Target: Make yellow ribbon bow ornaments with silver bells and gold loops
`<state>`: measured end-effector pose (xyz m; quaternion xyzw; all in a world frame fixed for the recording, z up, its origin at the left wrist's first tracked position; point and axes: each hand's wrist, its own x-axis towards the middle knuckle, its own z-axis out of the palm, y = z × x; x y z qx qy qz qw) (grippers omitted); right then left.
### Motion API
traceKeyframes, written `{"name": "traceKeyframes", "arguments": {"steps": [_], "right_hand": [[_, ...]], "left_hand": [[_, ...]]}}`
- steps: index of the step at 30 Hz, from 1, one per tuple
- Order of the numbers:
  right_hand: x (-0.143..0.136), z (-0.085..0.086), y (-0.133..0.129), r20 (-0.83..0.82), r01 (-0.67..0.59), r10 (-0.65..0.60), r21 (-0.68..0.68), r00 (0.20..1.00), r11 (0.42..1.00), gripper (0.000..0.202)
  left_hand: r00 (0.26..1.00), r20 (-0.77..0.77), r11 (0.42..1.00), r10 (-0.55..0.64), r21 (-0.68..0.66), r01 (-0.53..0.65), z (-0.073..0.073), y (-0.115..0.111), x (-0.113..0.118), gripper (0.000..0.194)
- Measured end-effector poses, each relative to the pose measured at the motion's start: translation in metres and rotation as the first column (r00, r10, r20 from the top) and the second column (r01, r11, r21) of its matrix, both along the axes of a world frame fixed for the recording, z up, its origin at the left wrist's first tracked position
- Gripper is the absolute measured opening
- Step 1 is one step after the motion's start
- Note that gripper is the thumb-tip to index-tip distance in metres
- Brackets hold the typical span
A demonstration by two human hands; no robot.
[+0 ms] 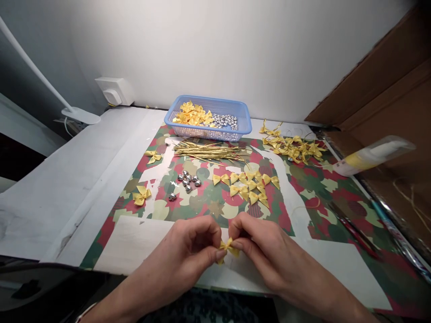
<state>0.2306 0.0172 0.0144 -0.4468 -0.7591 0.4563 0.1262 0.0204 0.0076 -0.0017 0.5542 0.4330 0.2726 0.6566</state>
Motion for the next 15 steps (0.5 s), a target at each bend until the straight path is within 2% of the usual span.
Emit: {"name": "traceKeyframes", "arguments": {"steps": [10,15], "right_hand": [[0.0013,-0.0026,-0.0049,-0.097,0.078,-0.088,-0.102,0.991,0.992,0.017],[0.0050,-0.0097,-0.0018,-0.259,0.114,-0.193,-0.289,0.947,0.950,0.012]], "left_hand": [[0.997,0.078,0.996,0.008,-0.085,-0.001,0.0000,-0.0007,-0.0012,0.018],[0.989,0.148,0.985,0.024,-0.174,0.003,0.0015,-0.0002,-0.0046,0.018]]}}
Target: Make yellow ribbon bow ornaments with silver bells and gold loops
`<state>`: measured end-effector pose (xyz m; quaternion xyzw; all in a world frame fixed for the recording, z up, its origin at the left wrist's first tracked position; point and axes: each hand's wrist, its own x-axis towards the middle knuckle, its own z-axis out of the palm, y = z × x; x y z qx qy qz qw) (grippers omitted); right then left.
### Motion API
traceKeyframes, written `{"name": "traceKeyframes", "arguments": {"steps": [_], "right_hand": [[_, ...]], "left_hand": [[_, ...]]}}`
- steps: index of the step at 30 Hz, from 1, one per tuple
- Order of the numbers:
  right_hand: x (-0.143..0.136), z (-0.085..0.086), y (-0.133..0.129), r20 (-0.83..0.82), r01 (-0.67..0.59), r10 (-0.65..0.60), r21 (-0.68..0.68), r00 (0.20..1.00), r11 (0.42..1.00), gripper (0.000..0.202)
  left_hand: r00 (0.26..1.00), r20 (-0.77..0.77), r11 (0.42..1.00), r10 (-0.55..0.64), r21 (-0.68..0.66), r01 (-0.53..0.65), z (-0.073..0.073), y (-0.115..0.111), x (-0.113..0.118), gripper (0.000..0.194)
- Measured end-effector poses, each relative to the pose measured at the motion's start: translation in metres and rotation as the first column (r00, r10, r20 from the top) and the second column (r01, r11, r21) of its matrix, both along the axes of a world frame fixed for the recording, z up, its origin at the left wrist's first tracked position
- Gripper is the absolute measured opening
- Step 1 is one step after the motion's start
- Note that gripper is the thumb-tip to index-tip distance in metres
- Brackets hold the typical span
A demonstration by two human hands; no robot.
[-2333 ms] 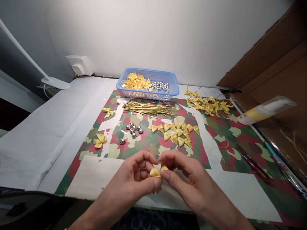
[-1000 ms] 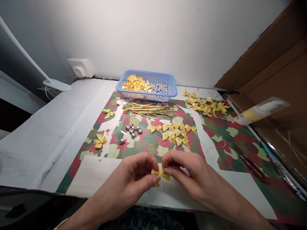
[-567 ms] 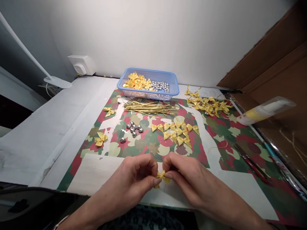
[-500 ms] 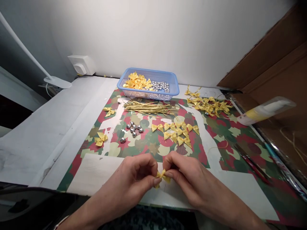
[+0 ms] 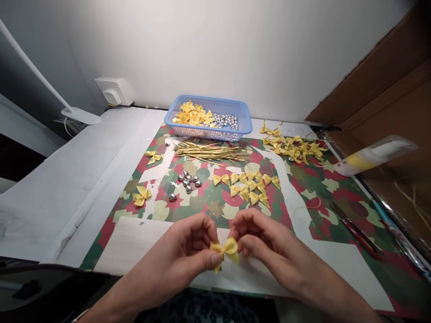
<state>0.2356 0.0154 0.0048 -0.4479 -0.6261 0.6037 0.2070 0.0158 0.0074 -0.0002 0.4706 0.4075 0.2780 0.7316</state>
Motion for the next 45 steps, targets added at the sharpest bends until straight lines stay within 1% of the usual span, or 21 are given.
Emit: {"name": "traceKeyframes", "arguments": {"steps": [2,4,6,8,11,13,15,17,18,21,24,26,29,31,33,35,37,40,43,45], "right_hand": [[-0.001,-0.003,-0.002,-0.035,0.009,-0.012,-0.084,0.999,0.996,0.017],[-0.005,-0.005,-0.006,-0.040,0.010,-0.015,-0.124,0.999,0.992,0.025],[-0.009,-0.007,-0.012,-0.025,0.047,-0.050,-0.097,0.998,0.994,0.032],[-0.014,-0.009,-0.016,0.018,0.104,-0.103,-0.030,0.994,0.994,0.036],[-0.018,-0.011,-0.017,0.074,0.150,-0.153,0.045,0.986,0.988,0.038],[-0.017,-0.012,-0.016,0.039,0.157,-0.157,0.009,0.987,0.988,0.039],[-0.015,-0.013,-0.014,-0.053,0.137,-0.142,-0.094,0.988,0.986,0.038],[-0.012,-0.013,-0.012,-0.142,0.118,-0.145,-0.184,0.979,0.976,0.038],[-0.011,-0.014,-0.012,-0.165,0.117,-0.152,-0.206,0.974,0.971,0.040],[-0.009,-0.015,-0.012,-0.169,0.138,-0.178,-0.223,0.969,0.965,0.047],[-0.009,-0.016,-0.012,-0.153,0.148,-0.181,-0.207,0.971,0.967,0.052],[-0.009,-0.017,-0.012,-0.115,0.166,-0.187,-0.171,0.976,0.971,0.051],[-0.011,-0.016,-0.012,-0.038,0.167,-0.172,-0.099,0.984,0.981,0.044],[-0.013,-0.013,-0.012,0.028,0.142,-0.141,-0.034,0.990,0.989,0.037],[-0.015,-0.007,-0.010,0.121,0.116,-0.125,0.076,0.985,0.990,0.033],[-0.017,-0.001,-0.004,0.203,0.099,-0.144,0.215,0.969,0.971,0.032],[-0.019,0.005,0.007,0.257,0.085,-0.172,0.317,0.951,0.945,0.032],[-0.023,0.009,0.031,0.326,0.065,-0.196,0.373,0.925,0.926,0.034],[-0.028,0.005,0.055,0.400,0.062,-0.239,0.407,0.885,0.911,0.037],[-0.031,0.001,0.066,0.448,0.064,-0.275,0.430,0.850,0.900,0.038]], "left_hand": [[0.999,0.036,1.000,0.017,-0.017,-0.016,-0.001,0.000,0.000,0.017],[0.998,0.056,1.000,0.019,-0.022,-0.018,-0.003,0.001,0.001,0.018],[0.998,0.069,1.000,0.005,-0.020,-0.003,-0.004,0.000,0.002,0.021],[0.998,0.055,1.000,0.007,0.000,-0.007,-0.006,-0.001,0.005,0.018],[0.998,0.003,0.997,0.060,0.052,-0.060,-0.007,-0.002,0.008,0.012],[0.997,-0.025,0.994,0.074,0.081,-0.072,-0.006,-0.002,0.008,0.015],[0.997,-0.037,0.995,0.061,0.087,-0.058,-0.003,-0.001,0.007,0.023],[0.997,-0.043,0.997,0.066,0.046,-0.064,0.000,0.001,0.005,0.030],[0.996,-0.044,0.997,0.080,0.009,-0.080,0.001,0.001,0.003,0.033],[0.991,-0.031,0.985,0.129,-0.110,-0.132,0.003,0.003,0.000,0.041],[0.988,0.004,0.976,0.154,-0.157,-0.152,0.001,0.002,-0.001,0.045],[0.989,0.012,0.979,0.150,-0.140,-0.147,-0.001,0.002,0.000,0.042],[0.991,0.050,0.991,0.127,-0.056,-0.125,-0.005,0.001,0.003,0.030],[0.988,0.059,0.990,0.142,-0.010,-0.141,-0.007,0.001,0.005,0.030],[0.985,0.010,0.984,0.171,0.049,-0.171,-0.009,0.003,0.005,0.030],[0.978,-0.066,0.971,0.198,0.147,-0.187,-0.008,0.005,0.003,0.030],[0.963,-0.119,0.946,0.243,0.249,-0.208,-0.007,0.008,-0.001,0.035],[0.917,-0.165,0.895,0.362,0.338,-0.292,-0.005,0.010,-0.009,0.037],[0.869,-0.193,0.860,0.456,0.346,-0.374,-0.005,0.005,-0.018,0.029],[0.842,-0.194,0.838,0.503,0.345,-0.422,-0.007,-0.001,-0.025,0.026]]}}
